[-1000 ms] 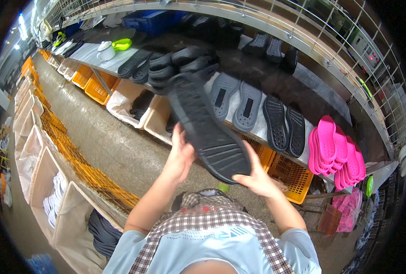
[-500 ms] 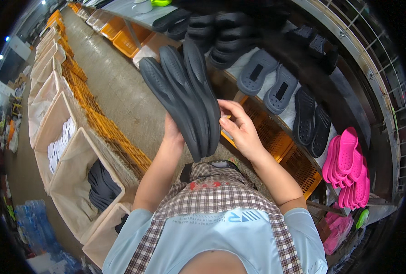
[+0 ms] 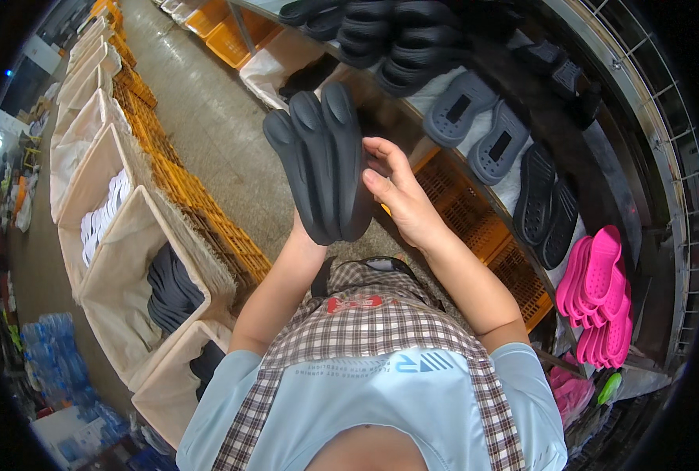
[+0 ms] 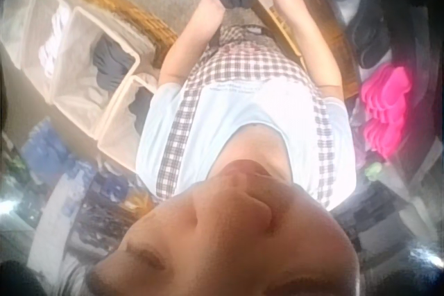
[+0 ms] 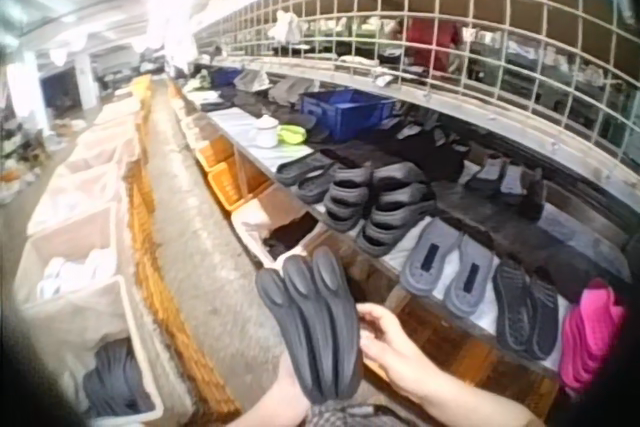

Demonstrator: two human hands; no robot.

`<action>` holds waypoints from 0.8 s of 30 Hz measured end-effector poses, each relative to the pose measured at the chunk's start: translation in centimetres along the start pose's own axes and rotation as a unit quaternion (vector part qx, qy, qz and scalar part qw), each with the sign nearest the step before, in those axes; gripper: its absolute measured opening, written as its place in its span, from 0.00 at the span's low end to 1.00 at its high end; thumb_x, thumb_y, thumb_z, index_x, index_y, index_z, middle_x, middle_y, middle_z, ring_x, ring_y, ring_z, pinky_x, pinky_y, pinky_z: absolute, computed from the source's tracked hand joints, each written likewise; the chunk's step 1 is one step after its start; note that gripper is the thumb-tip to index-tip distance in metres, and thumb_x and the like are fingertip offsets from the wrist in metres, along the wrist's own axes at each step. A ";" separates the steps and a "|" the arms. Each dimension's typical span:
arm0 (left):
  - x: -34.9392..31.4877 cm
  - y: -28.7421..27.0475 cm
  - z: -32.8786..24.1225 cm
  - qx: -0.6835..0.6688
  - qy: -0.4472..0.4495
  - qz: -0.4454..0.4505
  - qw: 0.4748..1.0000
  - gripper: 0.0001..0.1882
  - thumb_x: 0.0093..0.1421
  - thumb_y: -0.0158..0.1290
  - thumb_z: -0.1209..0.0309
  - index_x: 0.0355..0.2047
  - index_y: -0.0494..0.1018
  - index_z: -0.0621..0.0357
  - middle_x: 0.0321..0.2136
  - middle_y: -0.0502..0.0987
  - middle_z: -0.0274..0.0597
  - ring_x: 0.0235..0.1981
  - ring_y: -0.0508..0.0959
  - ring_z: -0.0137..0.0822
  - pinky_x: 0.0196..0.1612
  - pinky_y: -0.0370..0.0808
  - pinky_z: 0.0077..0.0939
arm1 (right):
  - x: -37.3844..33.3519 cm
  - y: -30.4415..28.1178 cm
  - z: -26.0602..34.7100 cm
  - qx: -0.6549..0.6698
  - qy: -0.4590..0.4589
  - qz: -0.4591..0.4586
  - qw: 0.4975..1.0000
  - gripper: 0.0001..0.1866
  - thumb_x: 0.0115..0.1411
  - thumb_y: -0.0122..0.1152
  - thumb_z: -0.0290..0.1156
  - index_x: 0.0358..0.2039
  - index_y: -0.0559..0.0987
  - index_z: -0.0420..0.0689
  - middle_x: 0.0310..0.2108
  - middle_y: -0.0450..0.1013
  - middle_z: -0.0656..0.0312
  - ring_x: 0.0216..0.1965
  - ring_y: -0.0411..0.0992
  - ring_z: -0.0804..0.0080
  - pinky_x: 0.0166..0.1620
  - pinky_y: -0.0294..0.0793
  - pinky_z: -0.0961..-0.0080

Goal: The person picks up stacks of pink, black, and gray slippers from a shelf, turns them over to view the soles, and places them into fabric-lined bins. The person repeats this process for multiple colors and styles, moving between the shelf and bins.

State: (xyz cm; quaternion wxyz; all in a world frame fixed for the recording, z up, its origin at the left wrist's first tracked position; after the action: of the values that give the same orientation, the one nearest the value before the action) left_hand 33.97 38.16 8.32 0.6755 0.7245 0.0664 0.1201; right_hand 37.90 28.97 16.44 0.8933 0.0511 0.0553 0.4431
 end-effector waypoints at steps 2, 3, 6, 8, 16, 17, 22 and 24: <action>0.0 -0.1 -0.1 -0.003 -0.003 -0.003 1.000 0.31 0.60 0.46 0.46 0.51 0.66 0.60 0.48 0.72 0.45 0.47 0.75 0.40 0.50 0.75 0.38 | 0.0 0.2 0.1 0.001 -0.003 0.003 1.000 0.32 0.61 0.53 0.47 0.60 0.57 0.45 0.56 0.58 0.55 0.58 0.56 0.65 0.56 0.59 0.71; -0.1 -0.2 -0.1 0.000 -0.002 -0.012 1.000 0.31 0.60 0.46 0.46 0.51 0.66 0.60 0.48 0.72 0.45 0.47 0.75 0.40 0.50 0.75 0.38 | 0.0 0.2 0.1 0.001 -0.004 0.005 1.000 0.32 0.61 0.53 0.46 0.60 0.57 0.45 0.57 0.58 0.55 0.59 0.56 0.65 0.56 0.59 0.71; -0.3 -0.3 -0.4 0.024 0.003 -0.029 0.999 0.33 0.60 0.46 0.45 0.53 0.65 0.59 0.49 0.72 0.45 0.48 0.75 0.40 0.50 0.75 0.37 | 0.0 0.5 0.2 0.009 -0.002 0.015 1.000 0.34 0.60 0.53 0.48 0.61 0.56 0.46 0.58 0.56 0.54 0.60 0.55 0.63 0.56 0.60 0.68; -0.5 -0.3 -0.4 0.044 0.003 -0.047 0.998 0.35 0.59 0.46 0.43 0.54 0.63 0.59 0.50 0.70 0.45 0.49 0.73 0.40 0.52 0.74 0.38 | -0.1 0.7 0.3 0.031 0.007 0.015 0.999 0.35 0.59 0.53 0.50 0.61 0.54 0.47 0.58 0.54 0.54 0.60 0.54 0.62 0.56 0.60 0.64; -0.6 -0.1 -1.2 0.069 0.058 -0.112 0.990 0.37 0.57 0.48 0.43 0.57 0.60 0.58 0.54 0.67 0.43 0.55 0.68 0.41 0.58 0.66 0.39 | -0.3 0.6 0.4 0.134 0.048 -0.004 0.990 0.33 0.57 0.53 0.49 0.58 0.56 0.49 0.55 0.56 0.55 0.58 0.57 0.62 0.55 0.63 0.60; -0.6 0.1 -1.3 0.073 0.063 -0.112 0.989 0.37 0.57 0.48 0.43 0.57 0.60 0.58 0.54 0.67 0.43 0.55 0.68 0.41 0.58 0.65 0.39 | -0.3 0.6 0.4 0.152 0.050 -0.003 0.987 0.33 0.57 0.53 0.49 0.58 0.56 0.49 0.54 0.57 0.55 0.57 0.58 0.63 0.55 0.64 0.62; -0.8 1.1 -1.6 0.076 0.079 -0.101 0.989 0.36 0.58 0.49 0.46 0.57 0.60 0.59 0.54 0.67 0.43 0.55 0.68 0.41 0.59 0.64 0.39 | -0.2 0.7 0.7 0.198 0.038 0.000 0.979 0.32 0.56 0.53 0.47 0.58 0.57 0.47 0.52 0.60 0.56 0.55 0.61 0.66 0.55 0.66 0.68; -0.9 1.1 -1.7 0.078 0.078 -0.112 0.988 0.35 0.58 0.49 0.46 0.57 0.60 0.59 0.54 0.67 0.43 0.55 0.68 0.41 0.59 0.64 0.39 | -0.2 0.7 0.7 0.205 0.036 -0.002 0.978 0.32 0.56 0.53 0.46 0.58 0.57 0.47 0.52 0.61 0.56 0.55 0.62 0.66 0.55 0.67 0.69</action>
State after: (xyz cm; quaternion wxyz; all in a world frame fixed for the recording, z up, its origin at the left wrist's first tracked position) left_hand 32.56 39.43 9.48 0.6192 0.7510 0.2091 0.0940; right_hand 37.34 29.15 17.23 0.8622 0.2171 0.1777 0.4218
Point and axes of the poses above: each hand's wrist, its own x-axis towards the middle knuckle, its own y-axis out of the palm, z = x × y, the point moved 7 cm from there along x, towards the middle knuckle
